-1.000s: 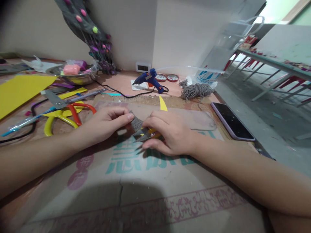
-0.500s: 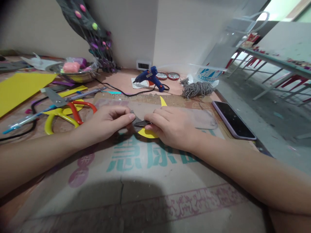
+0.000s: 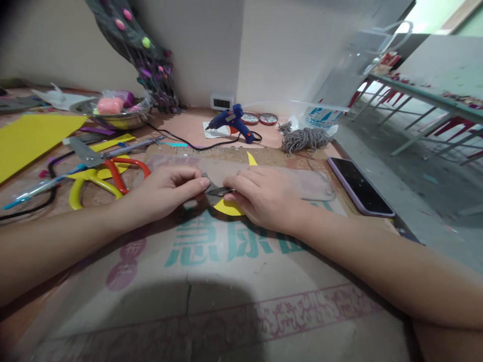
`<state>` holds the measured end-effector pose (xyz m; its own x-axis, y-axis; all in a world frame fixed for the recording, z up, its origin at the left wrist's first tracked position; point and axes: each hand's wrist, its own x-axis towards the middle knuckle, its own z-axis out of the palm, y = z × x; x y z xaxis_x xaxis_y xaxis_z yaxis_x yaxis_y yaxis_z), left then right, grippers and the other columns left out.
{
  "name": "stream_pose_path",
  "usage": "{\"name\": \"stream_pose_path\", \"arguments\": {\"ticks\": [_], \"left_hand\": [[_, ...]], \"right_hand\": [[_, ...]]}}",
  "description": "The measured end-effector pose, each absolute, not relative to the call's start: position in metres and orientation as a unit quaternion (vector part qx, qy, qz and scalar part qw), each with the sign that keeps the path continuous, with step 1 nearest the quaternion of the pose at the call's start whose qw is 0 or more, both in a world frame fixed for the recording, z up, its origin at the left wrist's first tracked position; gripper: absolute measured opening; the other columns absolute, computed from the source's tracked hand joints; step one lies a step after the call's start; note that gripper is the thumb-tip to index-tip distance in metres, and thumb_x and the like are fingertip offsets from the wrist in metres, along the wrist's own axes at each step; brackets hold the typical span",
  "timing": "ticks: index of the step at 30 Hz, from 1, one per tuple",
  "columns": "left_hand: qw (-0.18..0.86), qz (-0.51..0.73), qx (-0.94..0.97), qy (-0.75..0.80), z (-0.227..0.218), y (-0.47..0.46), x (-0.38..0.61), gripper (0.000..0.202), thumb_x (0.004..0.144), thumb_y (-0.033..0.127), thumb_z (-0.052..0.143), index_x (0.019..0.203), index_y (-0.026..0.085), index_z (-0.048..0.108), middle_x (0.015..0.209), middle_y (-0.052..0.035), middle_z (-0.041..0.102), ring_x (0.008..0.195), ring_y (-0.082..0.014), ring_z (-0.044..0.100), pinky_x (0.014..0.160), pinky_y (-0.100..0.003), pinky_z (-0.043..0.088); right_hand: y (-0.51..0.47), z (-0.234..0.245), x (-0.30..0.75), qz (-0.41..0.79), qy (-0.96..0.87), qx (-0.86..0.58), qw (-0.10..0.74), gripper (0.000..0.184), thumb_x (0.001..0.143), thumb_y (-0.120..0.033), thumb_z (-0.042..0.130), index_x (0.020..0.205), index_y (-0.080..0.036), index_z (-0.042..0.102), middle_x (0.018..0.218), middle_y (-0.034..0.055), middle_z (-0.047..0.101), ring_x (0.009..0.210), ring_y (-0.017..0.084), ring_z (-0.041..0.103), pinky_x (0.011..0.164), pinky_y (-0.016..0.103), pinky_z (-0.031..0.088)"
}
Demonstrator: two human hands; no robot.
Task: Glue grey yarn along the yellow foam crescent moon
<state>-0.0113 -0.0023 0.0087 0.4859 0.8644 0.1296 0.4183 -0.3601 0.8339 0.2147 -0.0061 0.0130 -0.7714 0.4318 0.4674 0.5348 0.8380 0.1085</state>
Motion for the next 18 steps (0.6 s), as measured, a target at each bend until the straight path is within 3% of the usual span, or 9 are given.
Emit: {"name": "stream_pose_path", "arguments": {"ticks": [18], "left_hand": [[0.442,0.291,0.734,0.426,0.0103,-0.0025,-0.0103,0.035,0.091,0.037,0.051,0.062,0.016,0.054,0.058,0.003,0.053,0.053,-0.0085,0.045,0.051,-0.022,0.034]], "right_hand": [[-0.004,0.012,0.2157,-0.112,-0.933,-0.27,0.212,0.03,0.1,-0.029,0.041,0.101,-0.01,0.065,0.078,0.0083,0.065,0.069,0.018,0.054,0.062,0.03,0.036]]}}
